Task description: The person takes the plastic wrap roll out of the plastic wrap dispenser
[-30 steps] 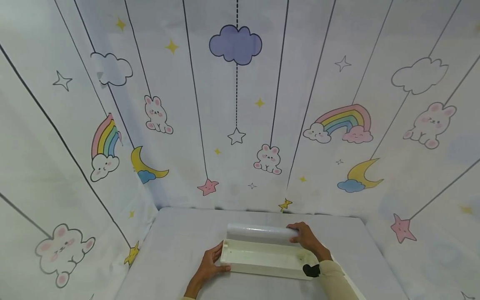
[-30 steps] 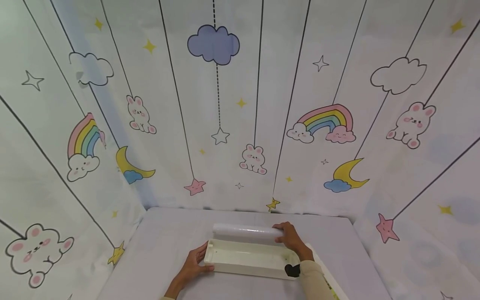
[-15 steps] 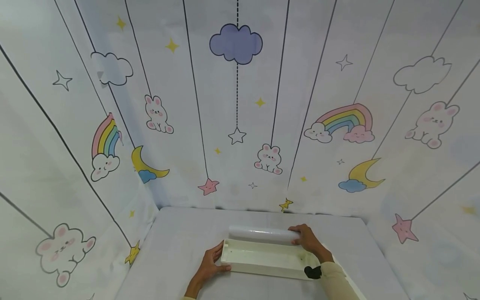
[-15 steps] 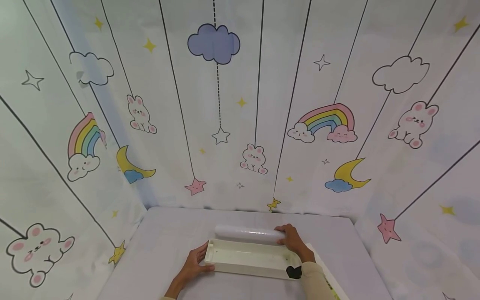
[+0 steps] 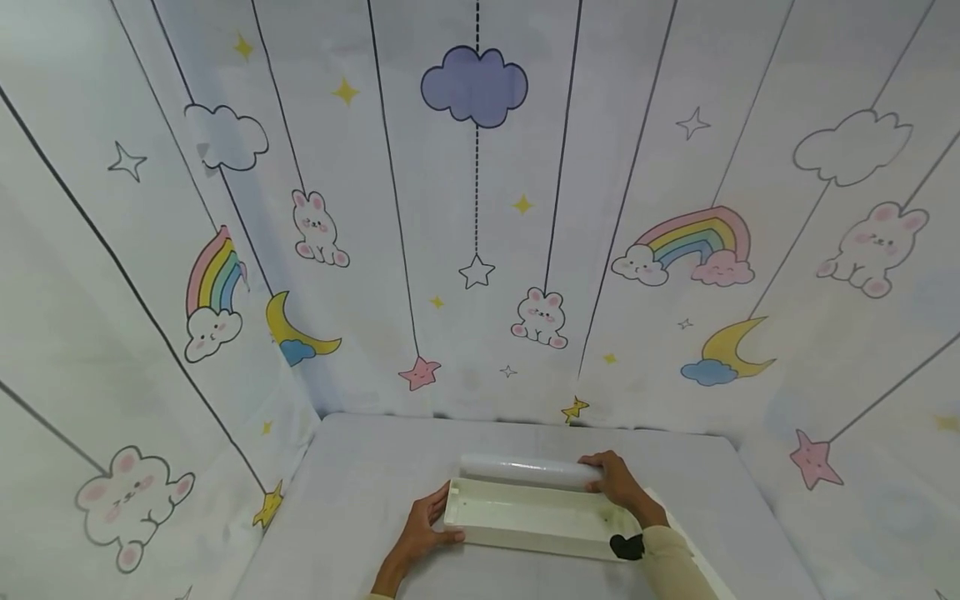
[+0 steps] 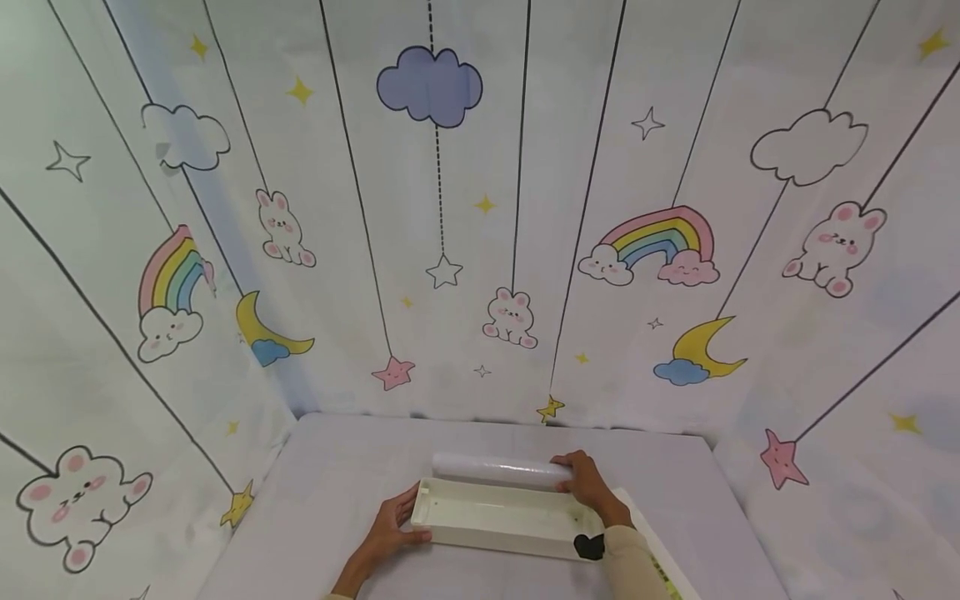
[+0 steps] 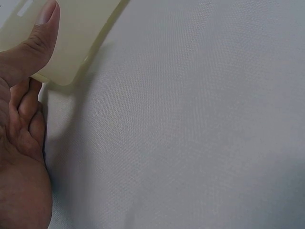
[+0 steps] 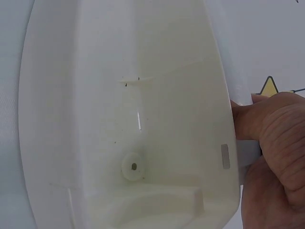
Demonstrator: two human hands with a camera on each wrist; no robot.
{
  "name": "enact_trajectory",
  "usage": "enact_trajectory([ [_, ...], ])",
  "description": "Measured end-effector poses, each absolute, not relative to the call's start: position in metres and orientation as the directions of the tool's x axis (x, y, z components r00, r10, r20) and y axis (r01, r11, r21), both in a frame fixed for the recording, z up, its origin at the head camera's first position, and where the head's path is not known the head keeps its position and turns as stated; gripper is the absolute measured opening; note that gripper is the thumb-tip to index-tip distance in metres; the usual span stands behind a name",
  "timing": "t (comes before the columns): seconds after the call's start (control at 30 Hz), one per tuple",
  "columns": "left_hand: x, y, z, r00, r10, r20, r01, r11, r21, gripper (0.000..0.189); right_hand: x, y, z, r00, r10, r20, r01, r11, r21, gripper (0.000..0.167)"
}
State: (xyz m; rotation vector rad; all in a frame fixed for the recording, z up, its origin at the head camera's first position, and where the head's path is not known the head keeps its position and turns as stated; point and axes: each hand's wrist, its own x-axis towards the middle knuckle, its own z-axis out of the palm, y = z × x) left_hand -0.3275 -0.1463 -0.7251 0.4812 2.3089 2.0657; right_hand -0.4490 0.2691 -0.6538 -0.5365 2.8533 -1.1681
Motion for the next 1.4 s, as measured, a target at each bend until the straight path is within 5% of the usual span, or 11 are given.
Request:
enact_trajectory([
  [0.2,-0.327,-0.145,-0.718,-0.969,0.22,0.112,0.13,0.067,0.989,0.107,-0.449,0.268,-0.654,-0.936,-0.326,0.13,-0.325,0.663,-0.674,0.046],
  [0.77,-0.33,-0.146,-0.731,-0.973,0.206,0.105,0.116,0.041,0.992,0.107,-0.448,0.266,-0.657,-0.94,-0.32,0.118,-0.313,0.672,-0.672,0.047],
  [1.4,-0.333,-0.147,-0.737,-0.956,0.224,0.19,0.206,0.051,0.977,0.104,-0.448,0.262,-0.656,-0.914,-0.36,0.185,-0.388,0.651,-0.653,0.047],
])
